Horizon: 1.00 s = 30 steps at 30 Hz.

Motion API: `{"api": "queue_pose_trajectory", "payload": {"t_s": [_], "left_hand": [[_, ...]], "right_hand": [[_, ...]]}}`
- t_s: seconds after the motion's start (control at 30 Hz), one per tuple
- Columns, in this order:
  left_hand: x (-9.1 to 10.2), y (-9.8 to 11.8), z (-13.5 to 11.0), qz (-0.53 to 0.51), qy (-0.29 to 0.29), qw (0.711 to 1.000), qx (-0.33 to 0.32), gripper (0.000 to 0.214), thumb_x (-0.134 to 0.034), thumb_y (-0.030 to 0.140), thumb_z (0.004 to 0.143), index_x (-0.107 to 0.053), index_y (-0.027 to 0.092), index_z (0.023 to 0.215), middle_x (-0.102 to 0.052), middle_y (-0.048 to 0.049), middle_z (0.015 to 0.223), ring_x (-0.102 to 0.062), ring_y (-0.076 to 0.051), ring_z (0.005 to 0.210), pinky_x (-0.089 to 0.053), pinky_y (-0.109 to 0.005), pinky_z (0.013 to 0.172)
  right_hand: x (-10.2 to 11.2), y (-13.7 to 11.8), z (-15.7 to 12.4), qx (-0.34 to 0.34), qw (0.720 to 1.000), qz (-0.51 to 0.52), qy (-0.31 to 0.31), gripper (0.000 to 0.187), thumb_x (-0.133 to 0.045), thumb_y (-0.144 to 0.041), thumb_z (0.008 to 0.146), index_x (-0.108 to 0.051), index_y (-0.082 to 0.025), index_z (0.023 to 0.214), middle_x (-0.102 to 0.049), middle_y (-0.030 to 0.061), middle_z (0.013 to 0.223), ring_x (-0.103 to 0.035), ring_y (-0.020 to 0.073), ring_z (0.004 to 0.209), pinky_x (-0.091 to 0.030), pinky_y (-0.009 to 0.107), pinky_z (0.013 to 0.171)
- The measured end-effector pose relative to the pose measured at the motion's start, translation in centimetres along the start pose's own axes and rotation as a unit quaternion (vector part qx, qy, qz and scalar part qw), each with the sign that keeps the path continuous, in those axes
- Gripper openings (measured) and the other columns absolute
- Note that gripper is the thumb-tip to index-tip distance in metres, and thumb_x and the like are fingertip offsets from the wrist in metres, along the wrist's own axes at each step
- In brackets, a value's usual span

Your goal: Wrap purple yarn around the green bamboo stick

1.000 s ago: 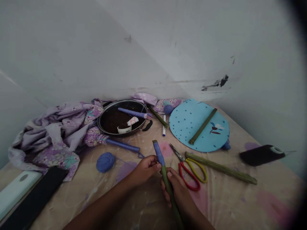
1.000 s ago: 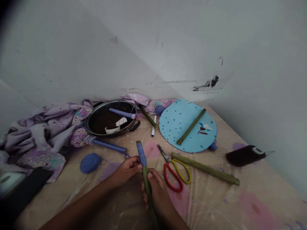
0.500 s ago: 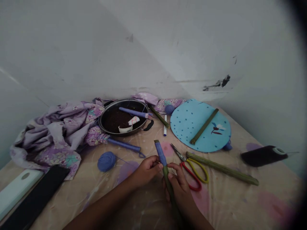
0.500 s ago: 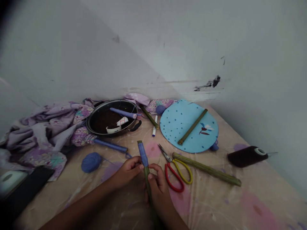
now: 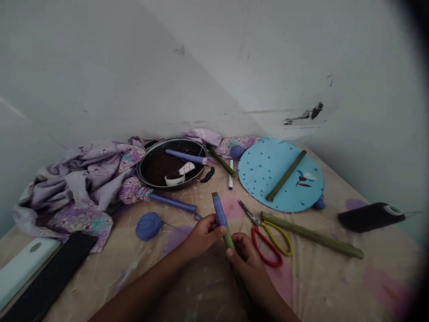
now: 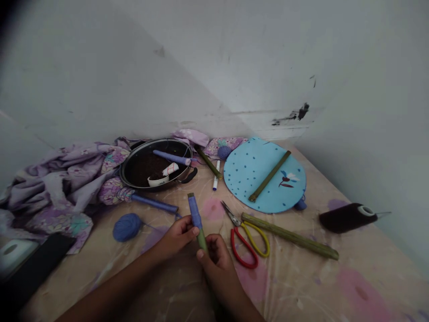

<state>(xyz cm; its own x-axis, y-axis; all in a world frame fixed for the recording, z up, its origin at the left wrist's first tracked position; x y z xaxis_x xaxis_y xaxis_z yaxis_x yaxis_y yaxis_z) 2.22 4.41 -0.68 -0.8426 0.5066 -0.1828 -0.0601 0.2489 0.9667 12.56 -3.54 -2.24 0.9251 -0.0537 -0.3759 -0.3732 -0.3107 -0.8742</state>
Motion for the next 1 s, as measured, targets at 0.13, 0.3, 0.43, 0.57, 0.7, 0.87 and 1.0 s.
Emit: {"api": "queue_pose_trajectory", "payload": {"t_s": [0.13,0.3,0.43,0.57,0.7,0.87,1.0], "left_hand": [[-0.2,0.2,-0.1,-0.018,-0.021,1.0,0.005,0.047,-0.066,0.052,0.071,-0.057,0.01,0.091,-0.052,-0.001,0.074,-0.045,-0.009,0.064,-0.033,-0.021,0.059],[-0.4,0.4,-0.2,-0.027,-0.03,0.999,0.008,0.044,-0.066,0.051,0.072,-0.058,0.011,0.087,-0.054,-0.0016,0.072,-0.047,-0.01,0.065,-0.034,-0.021,0.061],[-0.2,0.2,-0.1,-0.047,-0.012,0.998,0.026,0.046,-0.068,0.052,0.069,-0.058,0.012,0.088,-0.057,-0.0022,0.076,-0.049,-0.011,0.068,-0.035,-0.022,0.062],[0.0,0.3,-0.1,-0.03,-0.011,0.999,0.024,0.045,-0.067,0.05,0.07,-0.058,0.012,0.09,-0.057,-0.0025,0.079,-0.05,-0.013,0.071,-0.036,-0.024,0.066],[0.2,0.4,-0.2,0.004,-0.011,1.0,0.022,0.047,-0.063,0.054,0.072,-0.056,0.011,0.09,-0.054,-0.0021,0.077,-0.047,-0.012,0.069,-0.035,-0.024,0.064],[0.0,0.8,-0.5,0.089,0.015,0.996,-0.024,0.046,-0.053,0.057,0.078,-0.053,0.012,0.084,-0.051,-0.0019,0.076,-0.045,-0.013,0.071,-0.036,-0.025,0.066],[-0.4,0.9,-0.7,0.13,-0.003,0.99,-0.055,0.038,-0.047,0.05,0.085,-0.053,0.013,0.086,-0.05,-0.0015,0.077,-0.044,-0.013,0.073,-0.036,-0.025,0.068]], "right_hand": [[0.1,-0.4,-0.1,-0.036,0.999,0.014,0.0,0.041,-0.061,-0.055,0.076,-0.05,-0.018,0.091,-0.056,-0.0019,0.067,-0.048,0.0063,0.04,-0.037,0.017,0.034],[0.1,-0.4,0.0,-0.071,0.997,0.014,-0.001,0.044,-0.051,-0.06,0.081,-0.05,-0.017,0.09,-0.054,-0.002,0.062,-0.041,0.0045,0.034,-0.032,0.016,0.031],[0.7,0.0,0.0,-0.025,0.999,0.001,0.031,0.052,-0.061,-0.057,0.074,-0.044,-0.022,0.108,-0.057,-0.0006,0.075,-0.049,0.0083,0.044,-0.036,0.017,0.032],[1.1,-0.5,-0.2,0.047,0.997,-0.04,0.053,0.051,-0.072,-0.045,0.071,-0.046,-0.022,0.108,-0.059,0.0026,0.087,-0.058,0.0116,0.062,-0.045,0.02,0.047],[0.8,-0.5,-0.4,0.016,0.996,-0.075,0.043,0.044,-0.055,-0.048,0.084,-0.046,-0.017,0.114,-0.06,0.0006,0.065,-0.053,0.0108,0.047,-0.044,0.023,0.046],[1.0,-0.9,-0.5,0.082,0.984,-0.146,0.057,0.04,-0.051,-0.046,0.086,-0.05,-0.022,0.118,-0.063,0.0083,0.098,-0.061,0.0138,0.063,-0.049,0.026,0.056],[1.7,-0.8,-0.5,0.116,0.969,-0.198,0.091,0.034,-0.054,-0.04,0.085,-0.059,-0.026,0.115,-0.057,0.0087,0.124,-0.055,0.022,0.111,-0.045,0.032,0.092]]}}
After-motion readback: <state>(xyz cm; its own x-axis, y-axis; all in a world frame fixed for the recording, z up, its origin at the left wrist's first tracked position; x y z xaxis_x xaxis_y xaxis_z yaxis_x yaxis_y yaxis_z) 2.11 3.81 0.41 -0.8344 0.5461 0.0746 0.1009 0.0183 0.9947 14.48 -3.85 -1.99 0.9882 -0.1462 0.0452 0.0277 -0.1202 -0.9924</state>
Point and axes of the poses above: each hand's wrist, its own z-axis towards the middle knuckle, its own x-axis out of the back of the hand, y = z × x, the point moved 5 cm from there along z, towards the middle knuckle
